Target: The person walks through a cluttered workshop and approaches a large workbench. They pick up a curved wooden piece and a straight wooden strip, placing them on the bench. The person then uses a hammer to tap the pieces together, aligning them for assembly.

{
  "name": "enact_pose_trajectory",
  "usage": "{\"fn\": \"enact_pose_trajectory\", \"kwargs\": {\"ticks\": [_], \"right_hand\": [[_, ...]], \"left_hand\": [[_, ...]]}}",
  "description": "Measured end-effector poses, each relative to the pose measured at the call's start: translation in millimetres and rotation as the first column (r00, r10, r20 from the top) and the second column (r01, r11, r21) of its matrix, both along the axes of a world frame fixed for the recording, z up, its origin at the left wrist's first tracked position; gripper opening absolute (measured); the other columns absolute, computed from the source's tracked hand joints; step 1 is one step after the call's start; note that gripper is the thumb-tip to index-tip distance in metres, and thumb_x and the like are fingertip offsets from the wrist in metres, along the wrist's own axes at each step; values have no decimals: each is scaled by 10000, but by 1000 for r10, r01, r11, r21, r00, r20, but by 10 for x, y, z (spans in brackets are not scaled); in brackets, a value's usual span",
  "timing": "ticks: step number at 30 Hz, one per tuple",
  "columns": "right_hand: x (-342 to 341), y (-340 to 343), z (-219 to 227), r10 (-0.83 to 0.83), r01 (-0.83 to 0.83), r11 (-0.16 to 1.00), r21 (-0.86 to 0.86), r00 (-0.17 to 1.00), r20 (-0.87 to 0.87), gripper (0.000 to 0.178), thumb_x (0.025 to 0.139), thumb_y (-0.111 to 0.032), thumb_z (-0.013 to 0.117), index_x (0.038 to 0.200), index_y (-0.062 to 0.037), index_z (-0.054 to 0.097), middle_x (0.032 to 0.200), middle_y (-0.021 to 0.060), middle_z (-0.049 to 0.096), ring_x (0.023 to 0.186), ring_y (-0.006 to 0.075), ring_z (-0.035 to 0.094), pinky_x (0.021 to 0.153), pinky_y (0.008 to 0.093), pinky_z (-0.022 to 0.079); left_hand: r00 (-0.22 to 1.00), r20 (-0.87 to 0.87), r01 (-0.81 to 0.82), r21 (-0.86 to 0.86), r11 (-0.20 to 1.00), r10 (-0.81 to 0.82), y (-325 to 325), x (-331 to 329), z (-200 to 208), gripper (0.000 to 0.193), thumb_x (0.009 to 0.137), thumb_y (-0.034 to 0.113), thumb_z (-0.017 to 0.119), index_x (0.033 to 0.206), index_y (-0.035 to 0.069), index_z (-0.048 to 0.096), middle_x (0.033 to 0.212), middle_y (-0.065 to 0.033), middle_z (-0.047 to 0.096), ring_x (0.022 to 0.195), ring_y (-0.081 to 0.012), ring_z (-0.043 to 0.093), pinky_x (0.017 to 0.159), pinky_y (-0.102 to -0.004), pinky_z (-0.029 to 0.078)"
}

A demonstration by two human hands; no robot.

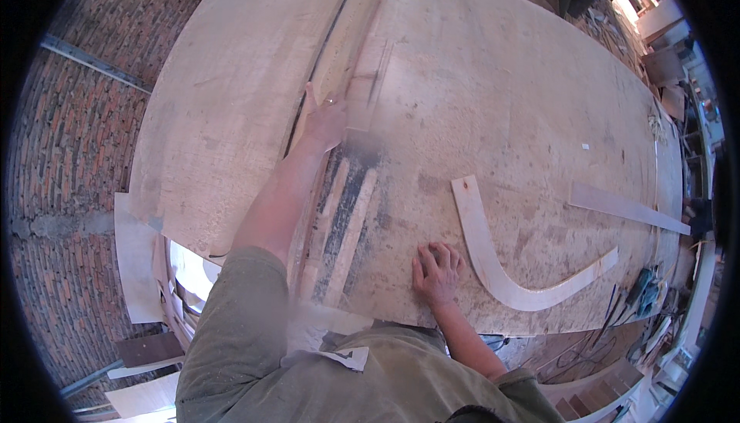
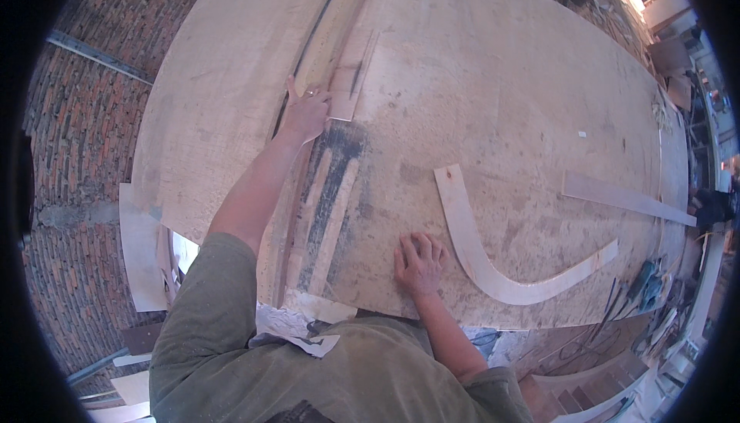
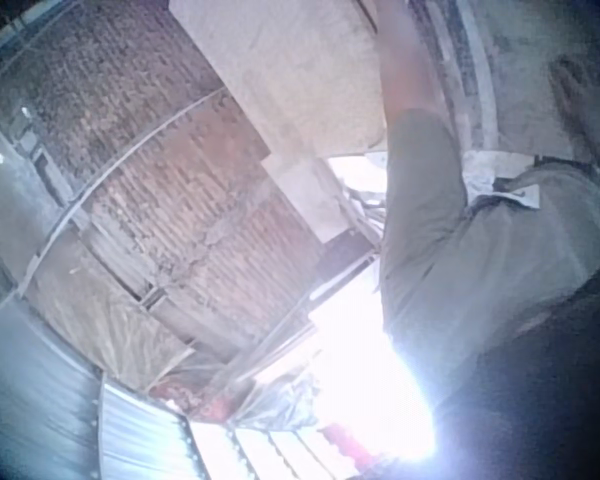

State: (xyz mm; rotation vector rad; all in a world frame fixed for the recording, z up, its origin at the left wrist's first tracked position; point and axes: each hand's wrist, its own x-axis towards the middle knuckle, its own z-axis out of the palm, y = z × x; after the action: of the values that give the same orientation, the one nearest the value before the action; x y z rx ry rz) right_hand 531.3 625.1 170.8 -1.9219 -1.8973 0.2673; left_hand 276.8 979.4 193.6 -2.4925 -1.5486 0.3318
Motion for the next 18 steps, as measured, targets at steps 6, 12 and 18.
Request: {"fn": "enact_pose_trajectory", "kwargs": {"ticks": [6, 12, 18], "right_hand": [[-11, 8, 0, -6, 6, 1000, 6, 1000, 17, 307, 851, -307, 741, 1133, -185, 749, 1242, 38, 606, 1244, 260, 521, 1012, 459, 362], [-8, 23, 7, -8, 8, 1000, 10, 1000, 12, 307, 853, -303, 740, 1136, -185, 745, 1228, 34, 610, 1230, 258, 527, 1015, 459, 363], [-14, 24, 7, -6, 6, 1000, -1, 1000, 23, 319, 850, -295, 739, 1150, -186, 738, 1235, 35, 607, 1229, 260, 527, 1025, 462, 360]], "left_hand": [[1000, 3, -9, -44, 999, 9, 86, 33, 27, 356, 879, 266, 704, 1220, 168, 709, 1301, 58, 606, 1425, -194, 422, 1185, -769, 56], [1000, -10, -12, -6, 1000, 12, 163, 68, 39, 329, 884, 253, 693, 1204, 178, 709, 1299, 60, 607, 1426, -176, 416, 1179, -775, 59], [1000, 10, -5, 2, 1000, 5, 241, 62, -22, 319, 879, 247, 688, 1188, 176, 717, 1288, 65, 611, 1418, -168, 419, 1161, -792, 50]]}}
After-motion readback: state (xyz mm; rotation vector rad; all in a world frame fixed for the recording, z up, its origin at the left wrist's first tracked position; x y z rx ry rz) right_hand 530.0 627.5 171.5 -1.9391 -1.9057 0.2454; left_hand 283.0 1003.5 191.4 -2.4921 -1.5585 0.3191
